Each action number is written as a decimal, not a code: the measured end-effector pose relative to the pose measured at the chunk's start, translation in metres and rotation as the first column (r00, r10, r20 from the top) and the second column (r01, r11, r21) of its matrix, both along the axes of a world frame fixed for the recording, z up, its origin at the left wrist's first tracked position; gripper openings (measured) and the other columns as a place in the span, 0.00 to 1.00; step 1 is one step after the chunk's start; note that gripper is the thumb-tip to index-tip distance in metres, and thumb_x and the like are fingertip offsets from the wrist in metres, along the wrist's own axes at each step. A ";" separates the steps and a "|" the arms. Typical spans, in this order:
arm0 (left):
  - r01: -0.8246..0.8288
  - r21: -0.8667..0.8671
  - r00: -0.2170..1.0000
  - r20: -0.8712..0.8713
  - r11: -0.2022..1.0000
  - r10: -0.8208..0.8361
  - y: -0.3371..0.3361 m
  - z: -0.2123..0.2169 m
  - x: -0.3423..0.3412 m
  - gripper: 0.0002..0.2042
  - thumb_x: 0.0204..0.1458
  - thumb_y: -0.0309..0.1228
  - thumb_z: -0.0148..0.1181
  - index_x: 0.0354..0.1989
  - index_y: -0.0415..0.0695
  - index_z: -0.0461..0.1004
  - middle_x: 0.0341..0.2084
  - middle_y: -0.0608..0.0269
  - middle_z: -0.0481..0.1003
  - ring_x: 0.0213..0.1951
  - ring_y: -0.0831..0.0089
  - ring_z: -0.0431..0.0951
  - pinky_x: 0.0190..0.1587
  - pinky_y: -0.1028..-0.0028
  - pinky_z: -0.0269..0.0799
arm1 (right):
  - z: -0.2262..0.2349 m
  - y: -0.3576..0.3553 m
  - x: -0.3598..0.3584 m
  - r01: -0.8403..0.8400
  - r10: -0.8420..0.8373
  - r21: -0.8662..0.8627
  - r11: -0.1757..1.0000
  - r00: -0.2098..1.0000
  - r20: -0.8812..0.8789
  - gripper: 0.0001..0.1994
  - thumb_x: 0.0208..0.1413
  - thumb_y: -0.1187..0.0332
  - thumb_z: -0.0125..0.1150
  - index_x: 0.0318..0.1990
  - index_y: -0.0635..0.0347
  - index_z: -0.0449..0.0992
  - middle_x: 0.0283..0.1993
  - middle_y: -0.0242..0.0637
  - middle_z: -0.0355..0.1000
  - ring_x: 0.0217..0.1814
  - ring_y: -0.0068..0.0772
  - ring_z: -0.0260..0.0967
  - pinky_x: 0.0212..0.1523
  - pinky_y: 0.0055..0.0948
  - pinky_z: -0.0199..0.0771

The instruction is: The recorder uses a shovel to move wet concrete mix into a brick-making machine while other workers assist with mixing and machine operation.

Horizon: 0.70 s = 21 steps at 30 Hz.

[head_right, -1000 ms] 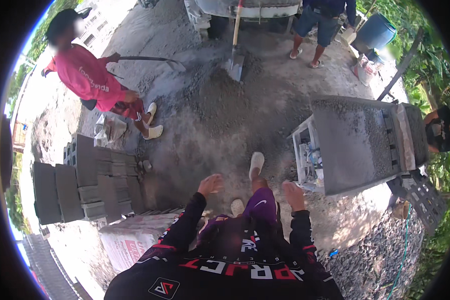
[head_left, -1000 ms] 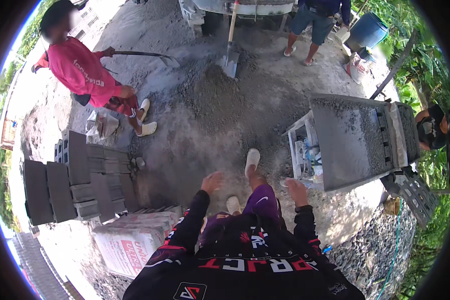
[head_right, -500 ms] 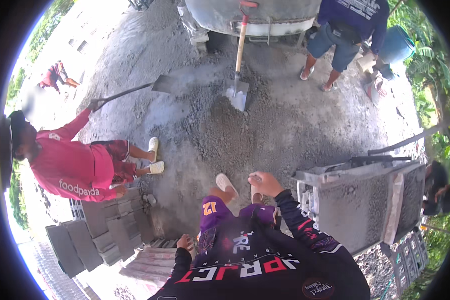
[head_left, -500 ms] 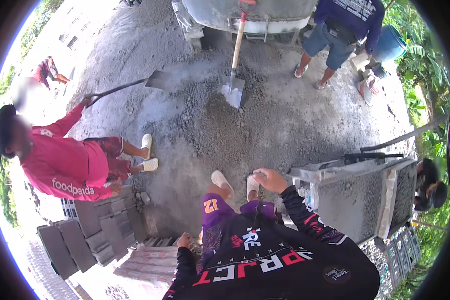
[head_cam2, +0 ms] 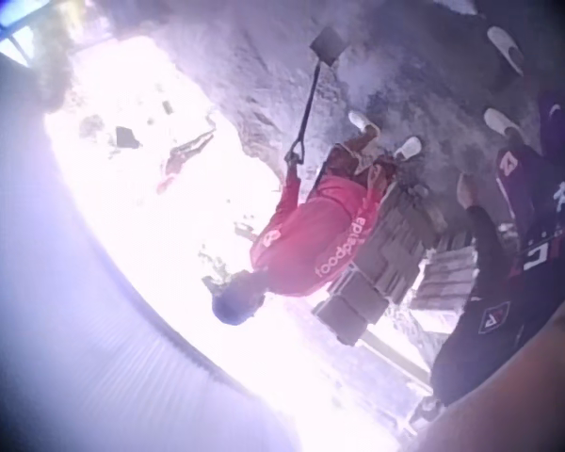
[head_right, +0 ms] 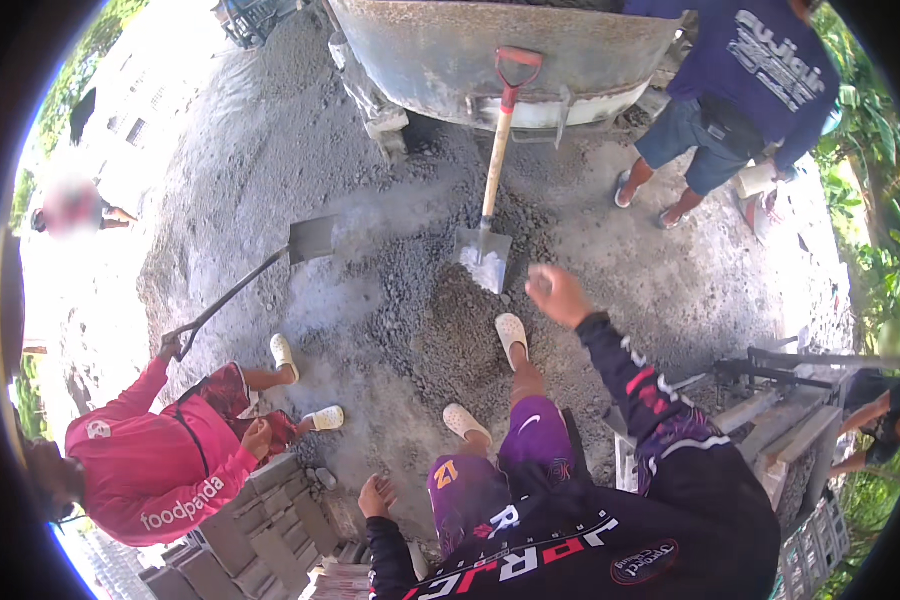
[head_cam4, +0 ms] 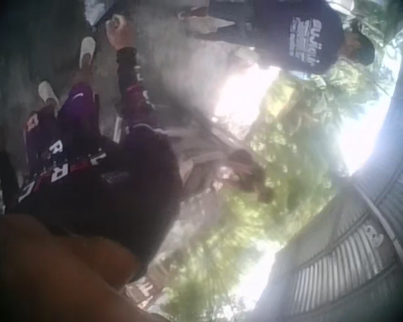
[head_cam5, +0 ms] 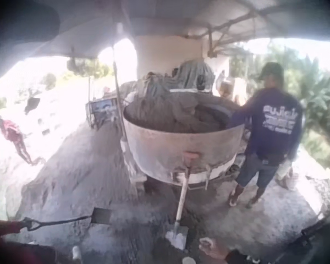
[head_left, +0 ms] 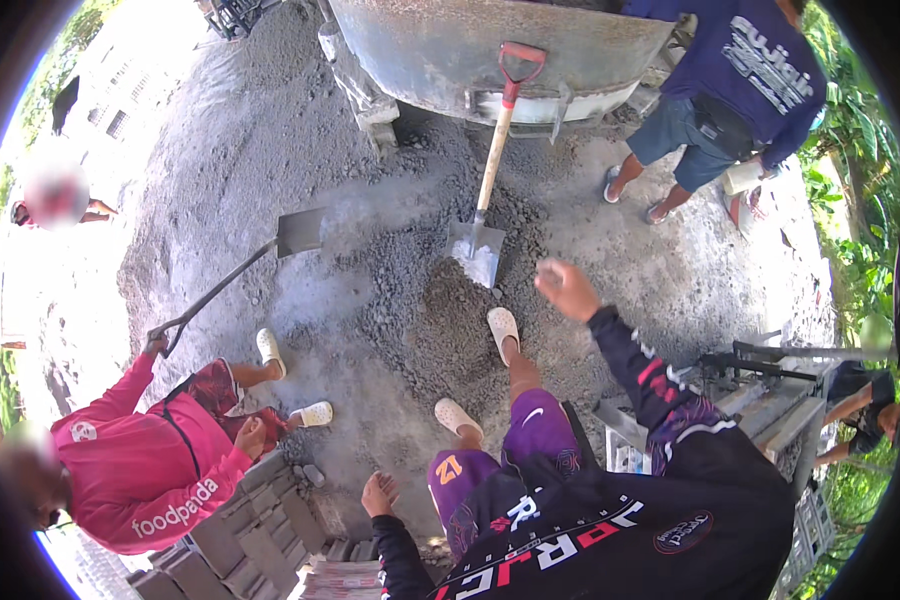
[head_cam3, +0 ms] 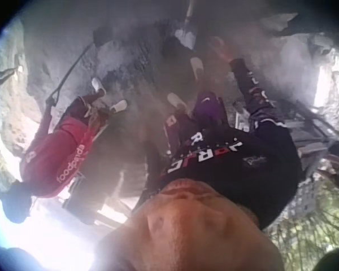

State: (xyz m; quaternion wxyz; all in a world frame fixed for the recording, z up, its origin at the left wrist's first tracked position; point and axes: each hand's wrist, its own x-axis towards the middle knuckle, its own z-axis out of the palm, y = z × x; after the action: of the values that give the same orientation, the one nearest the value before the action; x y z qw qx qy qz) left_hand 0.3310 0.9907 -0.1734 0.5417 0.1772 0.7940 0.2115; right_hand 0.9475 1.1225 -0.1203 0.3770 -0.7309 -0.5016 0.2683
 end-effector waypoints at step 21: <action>-0.259 0.123 0.952 0.200 0.958 0.232 0.276 0.166 0.337 0.39 0.57 0.61 0.48 0.66 0.41 0.53 0.51 0.49 0.67 0.44 0.62 0.75 0.45 0.65 0.72 | -0.156 0.153 -0.118 -0.392 0.483 0.284 0.875 0.666 -0.568 0.16 0.49 0.68 0.63 0.46 0.59 0.74 0.44 0.42 0.71 0.55 0.44 0.66 0.60 0.40 0.58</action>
State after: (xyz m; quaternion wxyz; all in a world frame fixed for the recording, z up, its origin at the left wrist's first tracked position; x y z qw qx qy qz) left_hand 0.6679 1.2665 -0.0076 0.5672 0.0962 0.7387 0.3512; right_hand 0.8296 1.2757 -0.2766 0.4948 -0.4303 -0.5260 0.5417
